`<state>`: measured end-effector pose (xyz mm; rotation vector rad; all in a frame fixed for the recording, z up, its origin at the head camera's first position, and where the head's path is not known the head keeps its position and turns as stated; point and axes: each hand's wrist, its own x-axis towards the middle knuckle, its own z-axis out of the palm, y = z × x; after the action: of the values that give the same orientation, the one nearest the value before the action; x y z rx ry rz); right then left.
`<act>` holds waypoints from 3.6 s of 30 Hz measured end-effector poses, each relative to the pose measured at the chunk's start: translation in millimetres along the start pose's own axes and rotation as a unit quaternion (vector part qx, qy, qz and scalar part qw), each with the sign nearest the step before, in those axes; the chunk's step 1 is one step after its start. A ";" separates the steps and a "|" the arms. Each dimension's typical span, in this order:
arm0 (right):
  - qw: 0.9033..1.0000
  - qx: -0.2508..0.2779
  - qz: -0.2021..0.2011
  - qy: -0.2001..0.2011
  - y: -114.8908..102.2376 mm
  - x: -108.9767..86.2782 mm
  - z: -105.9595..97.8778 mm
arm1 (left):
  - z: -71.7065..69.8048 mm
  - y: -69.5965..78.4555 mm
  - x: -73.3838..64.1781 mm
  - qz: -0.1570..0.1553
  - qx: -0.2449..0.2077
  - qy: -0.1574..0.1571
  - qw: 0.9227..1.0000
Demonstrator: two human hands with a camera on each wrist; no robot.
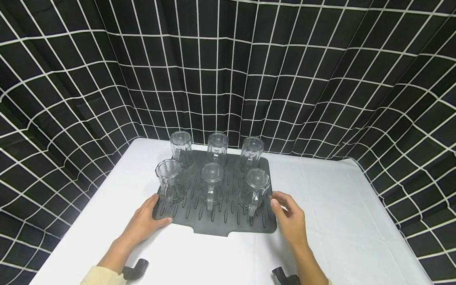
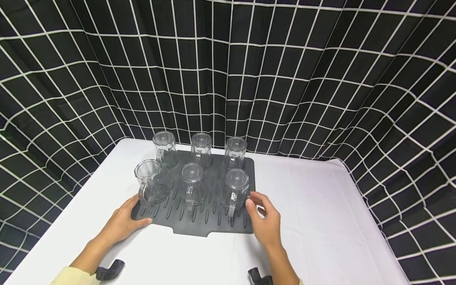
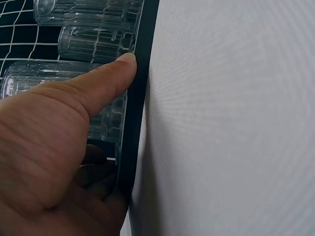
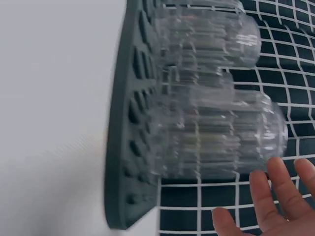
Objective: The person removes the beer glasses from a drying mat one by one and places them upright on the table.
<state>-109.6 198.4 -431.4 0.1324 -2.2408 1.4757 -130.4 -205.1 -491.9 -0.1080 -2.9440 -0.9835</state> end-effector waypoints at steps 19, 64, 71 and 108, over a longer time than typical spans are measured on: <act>0.985 0.057 0.131 -0.098 17.9 -5.2 24.0 | -0.2 0.8 0.0 -0.002 0.005 -0.010 1.000; 0.967 0.192 0.148 -0.083 2.5 -13.6 44.0 | 1.9 1.5 -2.7 -0.003 0.000 -0.010 1.000; 0.984 0.139 0.084 -0.071 -5.4 -12.0 32.6 | 0.5 1.6 -2.6 -0.005 -0.001 -0.009 1.000; 0.970 0.058 -0.236 -0.001 -5.4 -6.3 6.8 | -7.2 1.4 1.6 -0.016 -0.003 -0.020 1.000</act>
<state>-104.5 189.1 -431.7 0.6549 -1.9411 1.3349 -131.9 -208.2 -485.3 -0.0828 -2.9880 -1.0052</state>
